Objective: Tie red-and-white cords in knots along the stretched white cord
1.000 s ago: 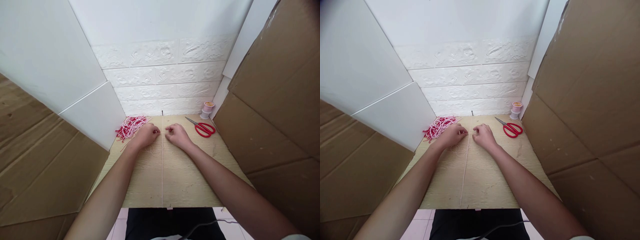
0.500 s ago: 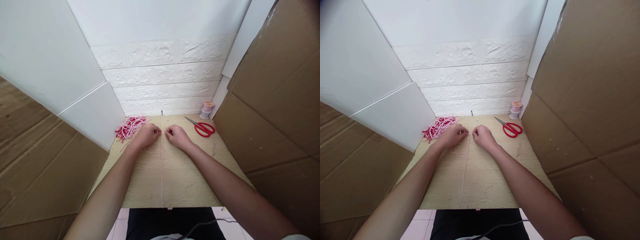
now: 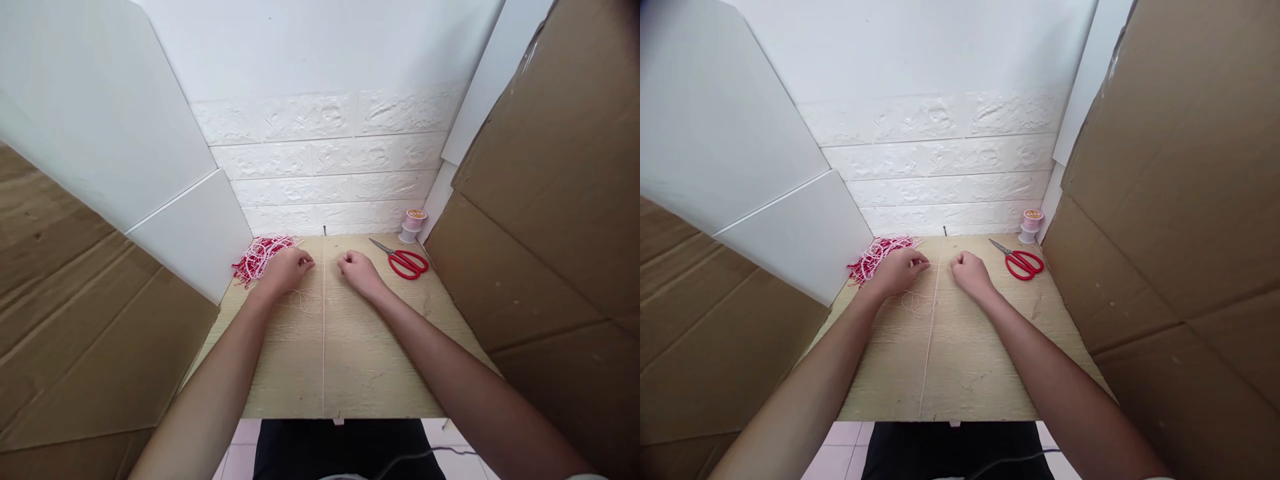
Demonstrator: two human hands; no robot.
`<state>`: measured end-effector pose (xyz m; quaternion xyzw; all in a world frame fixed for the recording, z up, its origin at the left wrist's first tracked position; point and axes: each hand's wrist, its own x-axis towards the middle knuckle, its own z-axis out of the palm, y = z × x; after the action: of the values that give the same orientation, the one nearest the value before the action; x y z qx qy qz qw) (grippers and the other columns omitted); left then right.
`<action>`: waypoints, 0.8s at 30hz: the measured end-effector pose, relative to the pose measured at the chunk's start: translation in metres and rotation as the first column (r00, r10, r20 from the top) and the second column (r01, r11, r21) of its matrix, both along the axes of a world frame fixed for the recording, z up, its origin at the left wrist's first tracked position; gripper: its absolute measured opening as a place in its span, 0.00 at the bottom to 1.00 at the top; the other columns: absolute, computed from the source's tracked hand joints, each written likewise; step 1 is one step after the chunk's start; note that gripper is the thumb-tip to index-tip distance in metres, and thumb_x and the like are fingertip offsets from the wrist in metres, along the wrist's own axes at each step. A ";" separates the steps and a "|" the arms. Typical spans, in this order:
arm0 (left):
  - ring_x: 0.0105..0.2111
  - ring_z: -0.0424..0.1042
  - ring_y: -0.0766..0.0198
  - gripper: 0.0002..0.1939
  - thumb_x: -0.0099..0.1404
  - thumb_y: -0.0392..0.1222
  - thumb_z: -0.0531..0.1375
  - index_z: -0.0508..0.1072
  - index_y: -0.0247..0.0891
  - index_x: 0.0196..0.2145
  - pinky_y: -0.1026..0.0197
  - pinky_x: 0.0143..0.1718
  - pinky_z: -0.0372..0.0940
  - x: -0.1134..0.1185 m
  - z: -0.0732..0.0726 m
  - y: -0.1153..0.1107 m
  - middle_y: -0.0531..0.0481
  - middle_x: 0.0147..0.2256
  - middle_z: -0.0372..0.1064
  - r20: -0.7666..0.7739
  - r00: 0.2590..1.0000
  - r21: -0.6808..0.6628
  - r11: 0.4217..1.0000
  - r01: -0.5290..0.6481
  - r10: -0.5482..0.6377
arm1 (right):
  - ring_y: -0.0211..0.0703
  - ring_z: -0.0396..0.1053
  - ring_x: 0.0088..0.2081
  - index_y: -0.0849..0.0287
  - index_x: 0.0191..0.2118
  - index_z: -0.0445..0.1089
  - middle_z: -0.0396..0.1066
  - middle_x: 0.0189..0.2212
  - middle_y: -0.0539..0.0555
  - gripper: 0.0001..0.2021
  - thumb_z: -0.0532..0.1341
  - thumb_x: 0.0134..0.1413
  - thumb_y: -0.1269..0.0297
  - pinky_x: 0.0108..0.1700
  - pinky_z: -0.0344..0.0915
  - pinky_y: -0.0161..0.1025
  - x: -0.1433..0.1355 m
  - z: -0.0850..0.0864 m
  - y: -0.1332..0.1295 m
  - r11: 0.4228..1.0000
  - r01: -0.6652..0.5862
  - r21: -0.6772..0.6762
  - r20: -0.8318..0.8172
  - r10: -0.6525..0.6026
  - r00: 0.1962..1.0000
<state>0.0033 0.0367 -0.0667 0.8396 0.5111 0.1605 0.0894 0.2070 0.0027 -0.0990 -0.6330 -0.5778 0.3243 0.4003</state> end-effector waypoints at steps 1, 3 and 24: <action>0.35 0.71 0.60 0.12 0.66 0.49 0.59 0.80 0.42 0.37 0.60 0.34 0.60 0.000 0.000 0.000 0.48 0.37 0.76 -0.001 1.000 -0.010 1.000 -0.004 0.004 | 0.39 0.62 0.29 0.60 0.25 0.63 0.68 0.25 0.52 0.08 0.57 0.52 0.64 0.33 0.55 0.36 0.000 0.000 0.001 1.000 -0.016 -0.013 -0.099 0.014 0.995; 0.34 0.71 0.60 0.12 0.65 0.49 0.59 0.79 0.42 0.36 0.60 0.33 0.59 -0.001 -0.001 0.000 0.49 0.36 0.76 0.000 1.000 -0.025 1.000 -0.010 0.010 | 0.37 0.60 0.27 0.60 0.24 0.63 0.65 0.23 0.52 0.09 0.59 0.48 0.62 0.30 0.54 0.35 0.001 0.001 0.003 0.998 -0.059 -0.025 -0.309 0.048 0.950; 0.34 0.72 0.59 0.12 0.64 0.49 0.58 0.78 0.41 0.33 0.60 0.31 0.59 -0.003 -0.001 0.000 0.48 0.35 0.76 -0.030 0.999 -0.062 0.997 -0.035 0.034 | 0.46 0.53 0.64 0.57 0.34 0.58 0.60 0.57 0.63 0.09 0.50 0.63 0.59 0.66 0.47 0.48 0.010 0.011 -0.001 0.773 0.388 0.502 -0.252 -0.298 0.921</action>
<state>-0.0001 0.0371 -0.0680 0.8297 0.5315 0.1340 0.1054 0.2174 0.0014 -0.0877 -0.5607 -0.4864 0.1179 0.6596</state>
